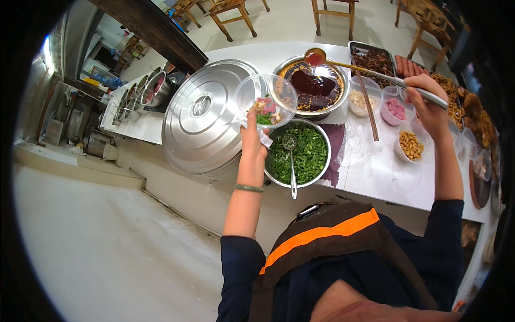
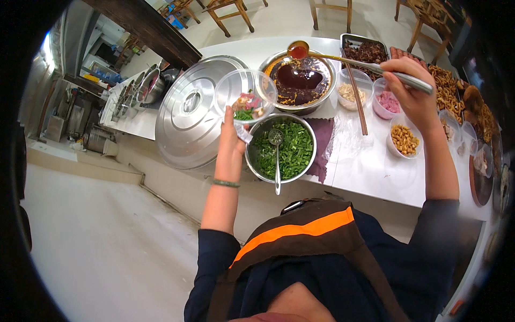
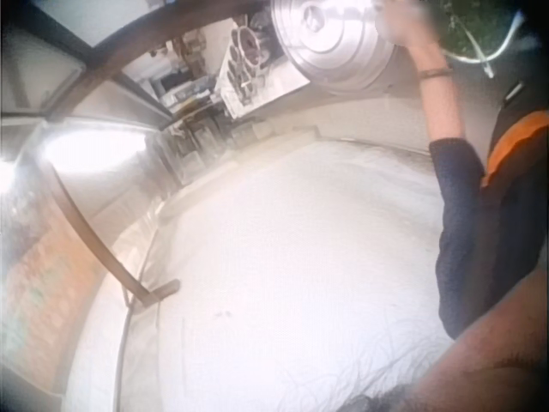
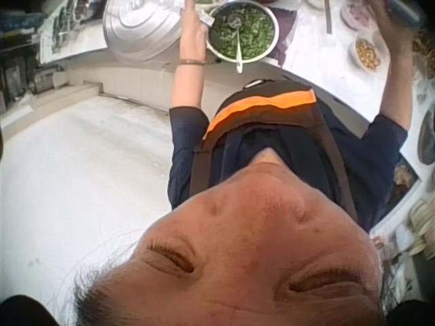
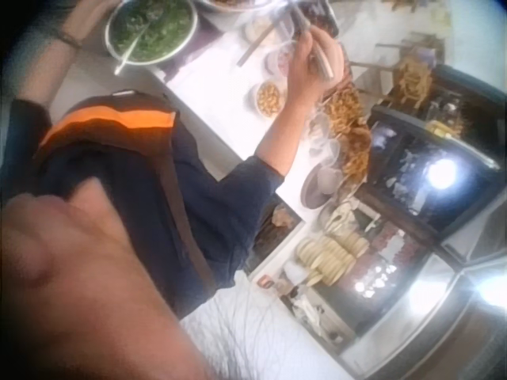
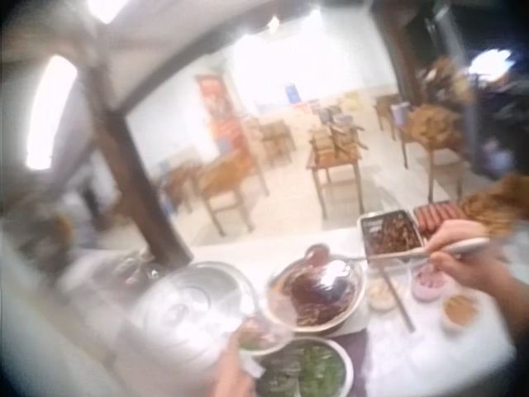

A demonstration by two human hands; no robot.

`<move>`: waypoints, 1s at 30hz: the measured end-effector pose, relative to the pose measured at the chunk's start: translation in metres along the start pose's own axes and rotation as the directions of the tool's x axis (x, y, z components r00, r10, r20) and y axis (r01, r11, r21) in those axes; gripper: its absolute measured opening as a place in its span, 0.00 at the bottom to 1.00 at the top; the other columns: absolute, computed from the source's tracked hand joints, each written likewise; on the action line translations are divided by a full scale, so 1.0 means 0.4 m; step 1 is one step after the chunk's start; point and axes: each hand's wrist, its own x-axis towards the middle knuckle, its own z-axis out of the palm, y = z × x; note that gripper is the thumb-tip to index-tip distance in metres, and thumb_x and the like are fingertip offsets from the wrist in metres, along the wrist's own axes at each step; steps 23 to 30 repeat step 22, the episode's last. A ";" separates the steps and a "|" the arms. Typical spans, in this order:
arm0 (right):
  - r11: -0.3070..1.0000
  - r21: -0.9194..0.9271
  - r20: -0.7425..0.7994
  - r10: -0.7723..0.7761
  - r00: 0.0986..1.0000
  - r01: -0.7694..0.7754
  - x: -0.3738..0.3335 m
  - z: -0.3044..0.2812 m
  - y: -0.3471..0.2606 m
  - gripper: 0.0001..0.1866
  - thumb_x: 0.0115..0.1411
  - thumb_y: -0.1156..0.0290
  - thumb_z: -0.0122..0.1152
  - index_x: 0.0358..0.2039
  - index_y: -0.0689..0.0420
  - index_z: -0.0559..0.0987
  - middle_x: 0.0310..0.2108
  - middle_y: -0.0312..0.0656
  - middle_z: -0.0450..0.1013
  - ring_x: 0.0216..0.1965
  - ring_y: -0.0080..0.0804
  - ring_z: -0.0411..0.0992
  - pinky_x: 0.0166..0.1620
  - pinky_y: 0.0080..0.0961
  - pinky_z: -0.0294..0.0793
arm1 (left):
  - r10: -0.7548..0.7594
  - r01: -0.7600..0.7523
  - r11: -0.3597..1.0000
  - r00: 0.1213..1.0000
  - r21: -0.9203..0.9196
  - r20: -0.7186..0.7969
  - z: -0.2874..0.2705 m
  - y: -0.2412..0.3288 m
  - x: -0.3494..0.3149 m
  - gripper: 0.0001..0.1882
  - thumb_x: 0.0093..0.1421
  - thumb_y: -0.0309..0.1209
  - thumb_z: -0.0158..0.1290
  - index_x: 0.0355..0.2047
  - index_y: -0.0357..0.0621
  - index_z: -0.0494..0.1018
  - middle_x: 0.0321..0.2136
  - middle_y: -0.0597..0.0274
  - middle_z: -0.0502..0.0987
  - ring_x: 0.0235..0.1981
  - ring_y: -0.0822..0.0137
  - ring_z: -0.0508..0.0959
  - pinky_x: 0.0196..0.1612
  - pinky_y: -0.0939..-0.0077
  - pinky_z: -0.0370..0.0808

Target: The person counts cash and places it in a plastic bag, then uses chopsticks to pick various cooked meats and vegetables from containers and place them into a clear plastic bag. The person also handles a printed receipt and a payment terminal during the process.

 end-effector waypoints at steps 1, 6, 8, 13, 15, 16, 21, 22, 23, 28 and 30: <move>0.999 0.001 0.004 -0.035 0.999 0.035 -0.002 -0.017 -0.017 0.06 0.59 0.78 0.58 0.37 0.63 0.77 0.28 0.37 0.71 0.26 0.20 0.71 0.31 0.16 0.70 | -0.016 0.016 1.000 1.000 0.009 -0.007 0.018 -0.003 0.024 0.28 0.61 0.47 0.53 0.55 0.47 0.62 0.45 0.61 0.74 0.39 0.68 0.78 0.30 0.80 0.73; 0.966 -0.079 0.100 -0.238 0.966 0.246 -0.019 -0.049 -0.095 0.10 0.51 0.81 0.63 0.35 0.59 0.79 0.29 0.42 0.73 0.29 0.30 0.72 0.34 0.23 0.72 | -0.046 0.046 0.999 0.999 -0.001 -0.018 0.120 -0.038 0.106 0.29 0.59 0.49 0.56 0.54 0.48 0.61 0.44 0.62 0.74 0.36 0.68 0.77 0.26 0.80 0.67; 0.921 -0.094 0.215 -0.351 0.911 0.377 -0.032 -0.022 -0.104 0.14 0.44 0.82 0.65 0.35 0.58 0.79 0.28 0.40 0.72 0.27 0.32 0.72 0.30 0.25 0.72 | -0.082 0.082 0.997 0.994 -0.002 -0.068 0.162 -0.054 0.131 0.32 0.57 0.53 0.57 0.54 0.48 0.62 0.46 0.63 0.72 0.39 0.67 0.75 0.30 0.77 0.68; 0.846 -0.064 0.414 -0.460 0.786 0.529 -0.065 0.007 -0.092 0.18 0.42 0.78 0.66 0.37 0.58 0.78 0.28 0.42 0.72 0.26 0.35 0.73 0.24 0.27 0.70 | -0.083 0.083 0.993 0.997 -0.081 0.007 0.198 -0.076 0.139 0.34 0.54 0.57 0.57 0.53 0.49 0.64 0.45 0.64 0.72 0.38 0.68 0.74 0.31 0.75 0.69; 0.863 -0.048 0.349 -0.458 0.818 0.503 -0.074 -0.006 -0.067 0.17 0.42 0.79 0.66 0.37 0.57 0.78 0.28 0.43 0.73 0.27 0.34 0.73 0.25 0.27 0.70 | -0.084 0.084 0.993 0.996 -0.084 0.008 0.202 -0.070 0.135 0.34 0.54 0.58 0.57 0.52 0.49 0.66 0.43 0.65 0.73 0.35 0.69 0.74 0.30 0.76 0.69; 0.878 -0.068 0.282 -0.439 0.853 0.474 -0.078 -0.025 -0.050 0.16 0.44 0.80 0.65 0.37 0.58 0.78 0.28 0.42 0.73 0.27 0.34 0.73 0.26 0.26 0.70 | -0.079 0.080 0.993 0.997 -0.088 0.013 0.205 -0.067 0.132 0.34 0.54 0.58 0.57 0.52 0.49 0.66 0.43 0.65 0.73 0.34 0.70 0.74 0.30 0.76 0.70; 0.707 0.664 -0.118 0.420 0.900 -0.243 -0.132 -0.066 0.113 0.13 0.65 0.69 0.53 0.45 0.63 0.74 0.32 0.44 0.75 0.34 0.31 0.74 0.40 0.25 0.74 | -0.116 0.114 0.989 0.993 -0.098 -0.021 0.222 -0.046 0.106 0.34 0.56 0.61 0.52 0.52 0.49 0.67 0.45 0.62 0.74 0.39 0.66 0.75 0.32 0.76 0.71; 0.645 0.724 -0.100 0.446 0.889 -0.242 -0.143 -0.081 0.155 0.17 0.63 0.66 0.58 0.48 0.62 0.72 0.38 0.49 0.75 0.36 0.37 0.75 0.40 0.31 0.76 | -0.134 0.132 0.981 0.991 -0.139 -0.001 0.224 -0.040 0.103 0.36 0.54 0.61 0.54 0.53 0.49 0.66 0.46 0.62 0.74 0.39 0.65 0.75 0.33 0.73 0.72; 0.645 0.724 -0.100 0.446 0.889 -0.242 -0.143 -0.081 0.155 0.17 0.63 0.66 0.58 0.48 0.62 0.72 0.38 0.49 0.75 0.36 0.37 0.75 0.40 0.31 0.76 | -0.134 0.132 0.981 0.991 -0.139 -0.001 0.224 -0.040 0.103 0.36 0.54 0.61 0.54 0.53 0.49 0.66 0.46 0.62 0.74 0.39 0.65 0.75 0.33 0.73 0.72; 0.645 0.724 -0.100 0.446 0.889 -0.242 -0.143 -0.081 0.155 0.17 0.63 0.66 0.58 0.48 0.62 0.72 0.38 0.49 0.75 0.36 0.37 0.75 0.40 0.31 0.76 | -0.134 0.132 0.981 0.991 -0.139 -0.001 0.224 -0.040 0.103 0.36 0.54 0.61 0.54 0.53 0.49 0.66 0.46 0.62 0.74 0.39 0.65 0.75 0.33 0.73 0.72; 0.645 0.724 -0.100 0.446 0.889 -0.242 -0.143 -0.081 0.155 0.17 0.63 0.66 0.58 0.48 0.62 0.72 0.38 0.49 0.75 0.36 0.37 0.75 0.40 0.31 0.76 | -0.134 0.132 0.981 0.991 -0.139 -0.001 0.224 -0.040 0.103 0.36 0.54 0.61 0.54 0.53 0.49 0.66 0.46 0.62 0.74 0.39 0.65 0.75 0.33 0.73 0.72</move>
